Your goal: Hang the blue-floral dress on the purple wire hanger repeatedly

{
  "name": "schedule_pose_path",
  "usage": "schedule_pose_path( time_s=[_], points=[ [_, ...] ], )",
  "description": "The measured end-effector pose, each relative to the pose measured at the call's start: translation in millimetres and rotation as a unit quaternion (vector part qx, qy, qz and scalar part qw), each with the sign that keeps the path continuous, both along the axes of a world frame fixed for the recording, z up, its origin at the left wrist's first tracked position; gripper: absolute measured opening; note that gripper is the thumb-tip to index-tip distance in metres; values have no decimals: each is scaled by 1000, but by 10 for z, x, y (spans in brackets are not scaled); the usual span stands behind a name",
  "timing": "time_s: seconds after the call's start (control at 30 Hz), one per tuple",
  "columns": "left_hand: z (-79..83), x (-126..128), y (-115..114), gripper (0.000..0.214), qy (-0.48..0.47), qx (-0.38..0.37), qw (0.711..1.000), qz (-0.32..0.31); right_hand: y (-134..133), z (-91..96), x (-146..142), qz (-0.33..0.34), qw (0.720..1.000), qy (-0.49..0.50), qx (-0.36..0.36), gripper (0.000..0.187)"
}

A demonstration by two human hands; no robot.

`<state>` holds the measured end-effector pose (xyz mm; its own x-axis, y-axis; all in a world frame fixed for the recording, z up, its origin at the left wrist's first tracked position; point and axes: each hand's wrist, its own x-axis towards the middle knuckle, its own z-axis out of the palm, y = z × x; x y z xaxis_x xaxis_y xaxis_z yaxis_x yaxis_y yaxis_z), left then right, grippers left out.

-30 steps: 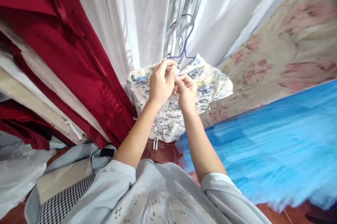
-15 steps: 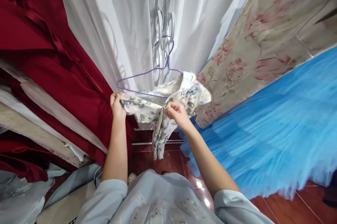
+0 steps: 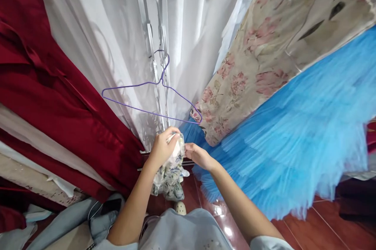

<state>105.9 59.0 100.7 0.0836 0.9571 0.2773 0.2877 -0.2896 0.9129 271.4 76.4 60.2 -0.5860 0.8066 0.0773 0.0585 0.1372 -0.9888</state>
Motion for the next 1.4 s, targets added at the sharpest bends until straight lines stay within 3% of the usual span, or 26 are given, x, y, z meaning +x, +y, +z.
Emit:
schedule_pose_path(
  time_s=[0.07,0.17,0.27,0.33,0.4,0.5,0.63,0.7,0.77,0.93,1.03,1.13,1.3,1.4],
  points=[
    [-133,-9,-42,22,-46,-70,996,-27,-36,0,68,51,998,1,-22,33],
    [-398,-82,-164,43,-97,-170,972,-128,-34,83,279,91,992,32,-83,18],
    [-620,-197,-305,52,-91,-207,964,-139,146,292,659,-19,985,122,-122,20],
    [-681,-271,-364,46,-54,-209,970,-107,406,475,923,-126,974,168,-84,21],
    [-637,-318,-381,40,-9,-188,980,-62,761,663,1083,-194,965,179,-16,18],
    [-377,-318,-332,40,45,-107,993,9,1345,925,998,-233,955,166,76,13],
    [93,-266,-179,34,56,-3,995,87,1834,1215,498,-141,976,71,152,23],
    [251,-270,-96,31,39,30,990,132,1828,1305,274,-107,978,12,177,28],
    [314,-305,-30,31,8,48,984,171,1662,1324,121,-119,970,-27,209,32],
    [184,-505,47,36,-46,25,981,189,1093,1129,-69,-127,949,-73,278,41],
    [129,-730,75,41,-21,16,984,179,978,1053,-90,-115,956,-35,267,38],
    [179,-1091,145,41,56,32,988,138,993,1100,-1,-138,952,-29,272,28],
    [300,-1906,339,39,208,8,977,-51,1010,1312,240,-163,932,-68,316,34],
    [382,-2378,437,28,288,13,955,-64,1004,1418,312,-161,928,-110,317,36]
  ],
)
